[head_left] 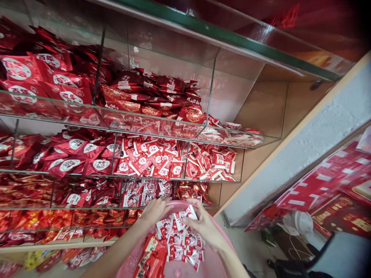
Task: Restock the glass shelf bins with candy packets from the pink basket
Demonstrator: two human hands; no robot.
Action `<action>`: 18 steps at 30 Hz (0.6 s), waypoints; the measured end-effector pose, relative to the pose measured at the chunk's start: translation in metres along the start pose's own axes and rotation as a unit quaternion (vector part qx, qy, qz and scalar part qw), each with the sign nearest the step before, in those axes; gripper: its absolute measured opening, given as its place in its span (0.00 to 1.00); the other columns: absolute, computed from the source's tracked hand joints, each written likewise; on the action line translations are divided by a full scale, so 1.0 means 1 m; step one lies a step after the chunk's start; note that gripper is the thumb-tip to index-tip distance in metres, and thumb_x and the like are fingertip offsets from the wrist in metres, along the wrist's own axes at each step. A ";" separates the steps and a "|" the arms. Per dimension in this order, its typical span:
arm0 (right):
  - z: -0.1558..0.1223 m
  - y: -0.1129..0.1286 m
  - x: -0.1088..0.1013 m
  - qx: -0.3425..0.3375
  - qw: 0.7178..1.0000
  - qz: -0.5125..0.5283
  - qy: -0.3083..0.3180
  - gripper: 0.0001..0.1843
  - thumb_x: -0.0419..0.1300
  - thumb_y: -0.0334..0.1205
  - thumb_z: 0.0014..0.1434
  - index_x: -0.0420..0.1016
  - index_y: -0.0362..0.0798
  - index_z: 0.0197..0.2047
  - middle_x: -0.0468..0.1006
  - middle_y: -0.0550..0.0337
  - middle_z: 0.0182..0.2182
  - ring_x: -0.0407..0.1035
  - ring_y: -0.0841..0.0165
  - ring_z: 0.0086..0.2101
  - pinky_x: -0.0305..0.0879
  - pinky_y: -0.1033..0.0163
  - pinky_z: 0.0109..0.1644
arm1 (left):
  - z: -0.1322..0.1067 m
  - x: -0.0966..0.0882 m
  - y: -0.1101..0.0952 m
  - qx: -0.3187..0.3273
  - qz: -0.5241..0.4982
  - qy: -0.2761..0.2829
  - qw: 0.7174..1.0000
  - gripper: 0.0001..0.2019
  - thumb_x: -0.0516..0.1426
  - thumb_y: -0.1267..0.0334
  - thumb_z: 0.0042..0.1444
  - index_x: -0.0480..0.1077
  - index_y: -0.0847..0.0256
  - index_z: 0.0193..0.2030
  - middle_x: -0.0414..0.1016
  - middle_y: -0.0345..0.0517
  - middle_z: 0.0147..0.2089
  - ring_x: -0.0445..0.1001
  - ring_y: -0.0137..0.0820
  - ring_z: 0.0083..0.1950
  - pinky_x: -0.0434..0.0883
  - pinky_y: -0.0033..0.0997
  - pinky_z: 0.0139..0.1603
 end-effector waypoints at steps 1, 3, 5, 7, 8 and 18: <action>0.002 -0.002 -0.002 -0.005 1.000 0.011 -0.007 0.29 0.68 0.47 0.46 0.62 0.52 0.49 0.72 0.61 0.43 0.67 0.71 0.34 0.63 0.67 0.34 | 0.000 0.001 0.000 -0.001 0.002 -0.002 1.000 0.24 0.40 0.46 0.62 0.69 0.55 0.50 0.78 0.49 0.42 0.76 0.38 0.42 0.68 0.32 0.40; 0.004 -0.007 -0.004 0.003 0.999 0.034 -0.019 0.24 0.69 0.47 0.44 0.66 0.49 0.43 0.74 0.62 0.35 0.67 0.71 0.32 0.62 0.68 0.34 | 0.001 0.001 0.000 -0.001 0.003 -0.003 1.000 0.23 0.41 0.46 0.62 0.69 0.54 0.50 0.78 0.49 0.42 0.76 0.39 0.42 0.67 0.32 0.40; 0.006 -0.011 -0.007 0.020 0.998 0.050 -0.034 0.20 0.69 0.47 0.45 0.69 0.47 0.37 0.72 0.66 0.27 0.63 0.75 0.25 0.58 0.70 0.29 | 0.001 0.000 0.000 -0.005 -0.002 -0.001 1.000 0.23 0.41 0.45 0.61 0.69 0.55 0.49 0.78 0.49 0.42 0.76 0.38 0.42 0.67 0.32 0.40; 0.007 -0.012 -0.008 0.027 0.996 0.081 -0.032 0.17 0.67 0.46 0.47 0.69 0.47 0.36 0.71 0.67 0.25 0.62 0.77 0.23 0.57 0.71 0.28 | 0.000 -0.001 0.000 -0.011 -0.008 0.003 1.000 0.24 0.41 0.45 0.61 0.70 0.55 0.48 0.78 0.49 0.43 0.76 0.37 0.42 0.67 0.31 0.40; 0.006 -0.013 -0.007 0.030 0.994 0.106 -0.022 0.16 0.66 0.46 0.49 0.69 0.48 0.37 0.72 0.66 0.27 0.63 0.77 0.25 0.59 0.70 0.29 | 0.000 -0.002 0.000 -0.012 -0.012 0.006 1.000 0.24 0.41 0.44 0.61 0.70 0.55 0.48 0.78 0.49 0.43 0.76 0.37 0.42 0.67 0.31 0.40; 0.002 -0.029 -0.002 0.083 0.994 0.070 0.003 0.32 0.67 0.48 0.47 0.56 0.57 0.51 0.72 0.61 0.43 0.71 0.70 0.34 0.67 0.63 0.35 | 0.000 -0.003 -0.002 -0.016 -0.003 0.017 1.000 0.25 0.41 0.44 0.61 0.69 0.56 0.50 0.78 0.51 0.44 0.76 0.40 0.44 0.68 0.35 0.44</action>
Point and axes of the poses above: each hand's wrist, its own z-axis towards the middle knuckle, its own x-axis out of the palm, y = z × x, the point moved 6 cm from there along z, towards the middle knuckle
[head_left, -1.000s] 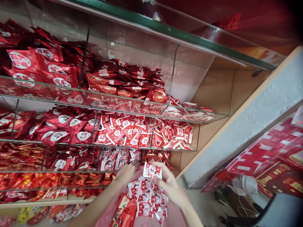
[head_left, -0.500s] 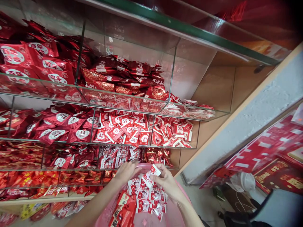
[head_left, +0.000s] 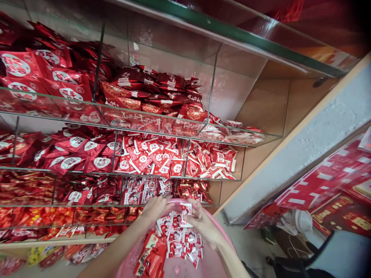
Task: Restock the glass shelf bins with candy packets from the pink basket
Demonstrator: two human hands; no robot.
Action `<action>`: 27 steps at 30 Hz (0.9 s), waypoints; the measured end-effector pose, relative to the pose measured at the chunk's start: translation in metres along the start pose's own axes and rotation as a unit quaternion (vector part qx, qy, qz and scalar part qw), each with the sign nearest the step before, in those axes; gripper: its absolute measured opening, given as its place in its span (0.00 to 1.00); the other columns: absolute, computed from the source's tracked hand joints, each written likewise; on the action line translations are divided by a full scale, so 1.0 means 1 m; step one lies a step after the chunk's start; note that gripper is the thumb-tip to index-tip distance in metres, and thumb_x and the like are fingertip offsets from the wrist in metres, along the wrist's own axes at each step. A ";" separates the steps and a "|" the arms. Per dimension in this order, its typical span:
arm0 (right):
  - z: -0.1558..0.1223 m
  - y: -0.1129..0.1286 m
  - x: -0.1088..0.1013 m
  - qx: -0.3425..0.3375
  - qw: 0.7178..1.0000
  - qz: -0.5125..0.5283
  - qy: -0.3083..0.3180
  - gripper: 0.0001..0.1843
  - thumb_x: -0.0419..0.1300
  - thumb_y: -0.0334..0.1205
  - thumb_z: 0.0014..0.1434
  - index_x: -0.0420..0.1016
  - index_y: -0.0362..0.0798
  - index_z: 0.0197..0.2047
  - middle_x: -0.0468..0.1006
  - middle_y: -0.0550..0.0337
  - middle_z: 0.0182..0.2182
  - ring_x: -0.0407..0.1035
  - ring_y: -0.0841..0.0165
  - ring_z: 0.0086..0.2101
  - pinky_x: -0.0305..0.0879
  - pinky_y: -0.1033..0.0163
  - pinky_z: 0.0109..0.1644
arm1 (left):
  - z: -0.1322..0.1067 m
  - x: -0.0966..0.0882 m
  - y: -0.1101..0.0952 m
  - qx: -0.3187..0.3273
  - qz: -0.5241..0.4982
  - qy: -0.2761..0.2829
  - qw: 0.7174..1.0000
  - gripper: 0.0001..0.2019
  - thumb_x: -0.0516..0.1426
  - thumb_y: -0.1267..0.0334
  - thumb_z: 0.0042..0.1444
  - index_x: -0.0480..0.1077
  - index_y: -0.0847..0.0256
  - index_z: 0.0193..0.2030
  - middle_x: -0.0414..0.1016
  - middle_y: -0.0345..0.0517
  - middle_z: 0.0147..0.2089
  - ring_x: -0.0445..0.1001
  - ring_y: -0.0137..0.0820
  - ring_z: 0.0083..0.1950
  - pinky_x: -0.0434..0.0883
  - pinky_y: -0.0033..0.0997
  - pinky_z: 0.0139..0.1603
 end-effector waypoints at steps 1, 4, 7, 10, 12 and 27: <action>0.001 -0.001 0.001 -0.014 1.000 -0.023 0.006 0.32 0.67 0.48 0.46 0.56 0.56 0.51 0.72 0.61 0.42 0.70 0.69 0.34 0.67 0.62 0.35 | 0.000 0.000 0.000 0.001 0.003 0.000 1.000 0.25 0.41 0.44 0.61 0.69 0.56 0.50 0.78 0.51 0.44 0.76 0.40 0.44 0.69 0.35 0.44; 0.004 -0.006 0.000 -0.044 0.996 -0.079 0.020 0.32 0.67 0.49 0.46 0.57 0.53 0.50 0.73 0.61 0.37 0.70 0.68 0.34 0.67 0.61 0.39 | 0.000 0.000 -0.001 0.009 0.010 0.001 1.000 0.24 0.42 0.44 0.61 0.69 0.55 0.51 0.78 0.50 0.45 0.76 0.40 0.45 0.69 0.35 0.45; 0.005 -0.013 -0.006 -0.040 0.989 -0.140 0.015 0.33 0.64 0.52 0.47 0.59 0.52 0.53 0.73 0.56 0.41 0.69 0.63 0.41 0.66 0.60 0.39 | 0.000 0.000 -0.002 0.010 0.015 0.003 1.000 0.24 0.42 0.45 0.61 0.68 0.56 0.52 0.78 0.51 0.44 0.76 0.40 0.45 0.69 0.35 0.45; 0.004 -0.020 -0.009 -0.024 0.982 -0.185 0.023 0.33 0.61 0.55 0.49 0.60 0.55 0.56 0.67 0.52 0.52 0.64 0.58 0.49 0.67 0.62 0.36 | -0.001 -0.001 -0.002 0.008 0.012 0.007 1.000 0.24 0.42 0.45 0.61 0.69 0.56 0.51 0.77 0.52 0.44 0.76 0.40 0.45 0.69 0.35 0.44; 0.004 -0.025 -0.009 -0.012 0.980 -0.194 0.033 0.32 0.62 0.54 0.48 0.61 0.57 0.55 0.66 0.53 0.52 0.66 0.59 0.46 0.67 0.63 0.32 | -0.002 -0.002 -0.002 0.007 0.014 0.009 1.000 0.24 0.41 0.45 0.61 0.69 0.57 0.49 0.78 0.51 0.43 0.76 0.40 0.44 0.69 0.34 0.43; 0.013 -0.057 -0.013 0.052 0.969 -0.232 0.066 0.22 0.64 0.47 0.46 0.67 0.50 0.44 0.61 0.71 0.23 0.62 0.75 0.20 0.64 0.66 0.26 | -0.001 0.001 -0.002 0.017 0.026 0.003 1.000 0.24 0.41 0.47 0.62 0.70 0.58 0.48 0.77 0.51 0.43 0.76 0.40 0.42 0.70 0.35 0.41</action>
Point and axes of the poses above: each hand's wrist, its own z-axis towards the middle knuckle, its own x-axis out of the palm, y = z × x, the point moved 6 cm from there along z, towards the middle knuckle
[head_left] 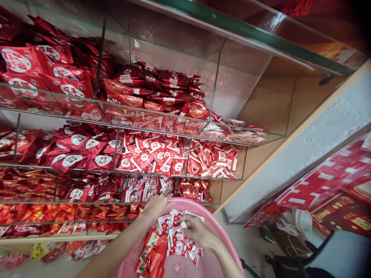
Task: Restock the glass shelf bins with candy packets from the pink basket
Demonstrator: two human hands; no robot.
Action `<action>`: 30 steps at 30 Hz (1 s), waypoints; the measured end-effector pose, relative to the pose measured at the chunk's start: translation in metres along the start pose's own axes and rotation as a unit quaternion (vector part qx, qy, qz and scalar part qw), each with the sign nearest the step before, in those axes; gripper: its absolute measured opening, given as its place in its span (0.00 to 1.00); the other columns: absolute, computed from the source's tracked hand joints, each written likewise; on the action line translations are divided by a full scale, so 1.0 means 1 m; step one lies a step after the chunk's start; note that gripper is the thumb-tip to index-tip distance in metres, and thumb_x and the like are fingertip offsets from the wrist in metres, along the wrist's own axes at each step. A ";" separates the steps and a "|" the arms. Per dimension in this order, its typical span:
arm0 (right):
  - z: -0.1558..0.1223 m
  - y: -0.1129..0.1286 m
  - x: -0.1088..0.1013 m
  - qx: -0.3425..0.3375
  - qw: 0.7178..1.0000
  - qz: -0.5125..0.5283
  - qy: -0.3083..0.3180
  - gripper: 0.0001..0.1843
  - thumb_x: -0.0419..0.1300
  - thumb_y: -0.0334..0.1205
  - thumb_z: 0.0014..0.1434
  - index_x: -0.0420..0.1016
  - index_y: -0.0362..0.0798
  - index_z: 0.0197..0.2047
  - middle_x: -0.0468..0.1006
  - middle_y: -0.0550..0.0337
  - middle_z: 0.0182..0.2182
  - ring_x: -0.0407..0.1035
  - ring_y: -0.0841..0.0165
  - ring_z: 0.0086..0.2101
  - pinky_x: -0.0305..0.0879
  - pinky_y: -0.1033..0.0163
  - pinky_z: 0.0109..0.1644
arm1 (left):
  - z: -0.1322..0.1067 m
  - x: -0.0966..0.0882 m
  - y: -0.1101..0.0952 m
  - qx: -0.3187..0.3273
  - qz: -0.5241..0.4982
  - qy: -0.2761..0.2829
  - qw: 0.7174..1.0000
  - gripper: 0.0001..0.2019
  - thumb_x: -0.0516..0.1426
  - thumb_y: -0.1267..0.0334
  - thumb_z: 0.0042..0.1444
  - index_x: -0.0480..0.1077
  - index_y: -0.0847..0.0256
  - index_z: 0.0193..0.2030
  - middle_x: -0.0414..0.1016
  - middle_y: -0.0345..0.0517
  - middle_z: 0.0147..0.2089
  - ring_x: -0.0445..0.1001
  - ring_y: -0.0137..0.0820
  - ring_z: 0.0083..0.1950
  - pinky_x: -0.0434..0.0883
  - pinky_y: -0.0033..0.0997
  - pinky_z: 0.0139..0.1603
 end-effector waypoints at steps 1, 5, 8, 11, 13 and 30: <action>0.001 -0.002 0.000 0.001 1.000 0.004 -0.009 0.22 0.64 0.47 0.46 0.66 0.50 0.44 0.61 0.71 0.23 0.62 0.76 0.19 0.63 0.66 0.26 | 0.000 0.000 0.000 -0.001 -0.004 0.002 1.000 0.24 0.41 0.46 0.62 0.70 0.58 0.48 0.77 0.51 0.43 0.76 0.40 0.42 0.70 0.35 0.41; 0.004 -0.006 0.001 -0.003 0.999 -0.003 -0.035 0.20 0.63 0.46 0.46 0.65 0.49 0.41 0.61 0.72 0.22 0.62 0.76 0.17 0.60 0.67 0.22 | -0.001 -0.001 0.001 -0.006 -0.018 0.006 1.000 0.25 0.40 0.46 0.62 0.70 0.58 0.47 0.77 0.51 0.44 0.76 0.40 0.43 0.69 0.34 0.42; 0.006 -0.004 0.004 -0.008 0.999 -0.022 -0.040 0.16 0.61 0.44 0.48 0.63 0.49 0.39 0.60 0.73 0.21 0.62 0.76 0.17 0.58 0.69 0.21 | -0.001 -0.001 0.000 -0.012 -0.025 0.008 1.000 0.24 0.41 0.46 0.62 0.70 0.58 0.47 0.76 0.51 0.45 0.75 0.40 0.43 0.68 0.34 0.42; 0.005 0.000 0.008 0.001 0.998 -0.039 -0.057 0.14 0.59 0.41 0.47 0.61 0.49 0.36 0.58 0.74 0.22 0.61 0.77 0.15 0.58 0.70 0.19 | -0.001 -0.002 0.000 -0.012 -0.024 0.009 1.000 0.23 0.41 0.47 0.62 0.70 0.58 0.48 0.76 0.51 0.46 0.75 0.40 0.44 0.68 0.34 0.43; 0.004 0.002 0.010 0.017 0.996 -0.056 -0.073 0.12 0.59 0.39 0.47 0.60 0.49 0.35 0.58 0.73 0.23 0.61 0.77 0.15 0.56 0.70 0.18 | -0.001 -0.002 0.000 -0.012 -0.025 0.011 1.000 0.23 0.41 0.48 0.62 0.70 0.58 0.48 0.76 0.50 0.46 0.75 0.39 0.44 0.68 0.34 0.43; -0.006 0.019 0.005 -0.003 0.944 -0.274 -0.182 0.08 0.58 0.35 0.49 0.63 0.50 0.34 0.67 0.65 0.23 0.62 0.70 0.23 0.49 0.66 0.26 | -0.001 -0.002 -0.001 -0.001 -0.006 0.006 1.000 0.24 0.40 0.47 0.62 0.70 0.58 0.48 0.77 0.51 0.44 0.76 0.40 0.44 0.69 0.35 0.43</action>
Point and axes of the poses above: each hand's wrist, its own z-axis towards the middle knuckle, its own x-axis out of the palm, y = z × x, the point moved 6 cm from there along z, towards the middle knuckle
